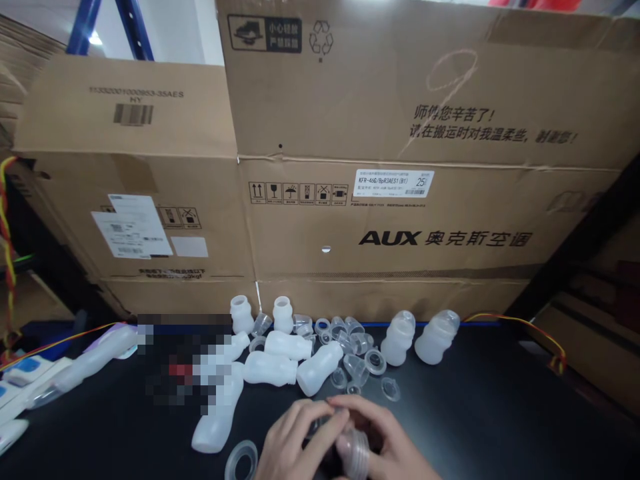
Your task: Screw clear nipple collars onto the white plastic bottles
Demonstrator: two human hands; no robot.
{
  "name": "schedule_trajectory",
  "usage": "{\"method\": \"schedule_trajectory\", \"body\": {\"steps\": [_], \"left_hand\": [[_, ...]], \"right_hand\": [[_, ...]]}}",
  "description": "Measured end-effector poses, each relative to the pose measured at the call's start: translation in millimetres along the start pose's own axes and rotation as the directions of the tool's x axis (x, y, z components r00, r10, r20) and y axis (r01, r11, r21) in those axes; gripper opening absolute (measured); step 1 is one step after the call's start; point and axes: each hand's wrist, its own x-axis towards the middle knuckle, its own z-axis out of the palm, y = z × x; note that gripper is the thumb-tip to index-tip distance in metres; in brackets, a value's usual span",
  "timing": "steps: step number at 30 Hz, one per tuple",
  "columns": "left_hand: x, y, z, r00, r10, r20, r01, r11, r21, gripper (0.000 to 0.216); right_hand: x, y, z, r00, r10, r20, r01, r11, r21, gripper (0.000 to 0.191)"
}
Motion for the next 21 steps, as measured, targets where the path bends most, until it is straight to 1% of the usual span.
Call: {"method": "schedule_trajectory", "body": {"steps": [3,5,6,8,10,11,12,14,16,18,21], "left_hand": [[6,-14,-6,0.997,0.034,-0.063,-0.026,0.991,0.134,0.053],[11,-22,-9,0.997,0.047,-0.068,-0.03,0.973,0.229,0.052],[13,-25,-10,0.997,0.047,-0.057,-0.03,0.962,0.272,0.05],[15,-30,-11,0.999,0.045,-0.005,-0.04,0.935,0.352,0.047],[15,-35,-11,0.997,0.05,0.057,-0.069,0.91,0.409,0.048],[15,-36,-10,0.995,0.057,0.081,-0.086,0.902,0.424,0.05],[14,-37,-10,0.993,0.068,0.096,-0.103,0.897,0.43,0.052],[13,-39,-8,0.993,0.073,0.095,-0.106,0.902,0.419,0.051],[12,-39,-6,0.997,0.044,0.06,-0.064,0.922,0.381,0.046],[13,-39,-4,1.0,0.006,0.011,-0.009,0.947,0.321,0.04],[15,-36,-4,0.997,-0.023,-0.079,0.039,0.976,0.212,0.037]], "right_hand": [[7,2,-1,0.998,0.044,-0.05,-0.041,0.997,0.064,0.065],[13,-2,-3,0.995,0.057,-0.077,-0.044,0.987,0.157,0.069],[16,-6,-5,0.994,0.054,-0.099,-0.033,0.979,0.203,0.065],[20,-14,-8,0.986,0.049,-0.157,-0.003,0.96,0.279,0.051],[22,-22,-13,0.977,0.059,-0.207,0.015,0.941,0.339,0.037],[22,-25,-15,0.972,0.064,-0.224,0.023,0.93,0.367,0.033],[22,-28,-18,0.97,0.062,-0.236,0.037,0.918,0.394,0.033],[22,-30,-23,0.968,0.038,-0.249,0.078,0.895,0.44,0.04],[22,-31,-28,0.963,0.002,-0.271,0.127,0.88,0.458,0.049],[22,-30,-31,0.955,-0.006,-0.298,0.139,0.893,0.428,0.052],[21,-31,-33,0.936,0.022,-0.352,0.091,0.949,0.301,0.05]]}}
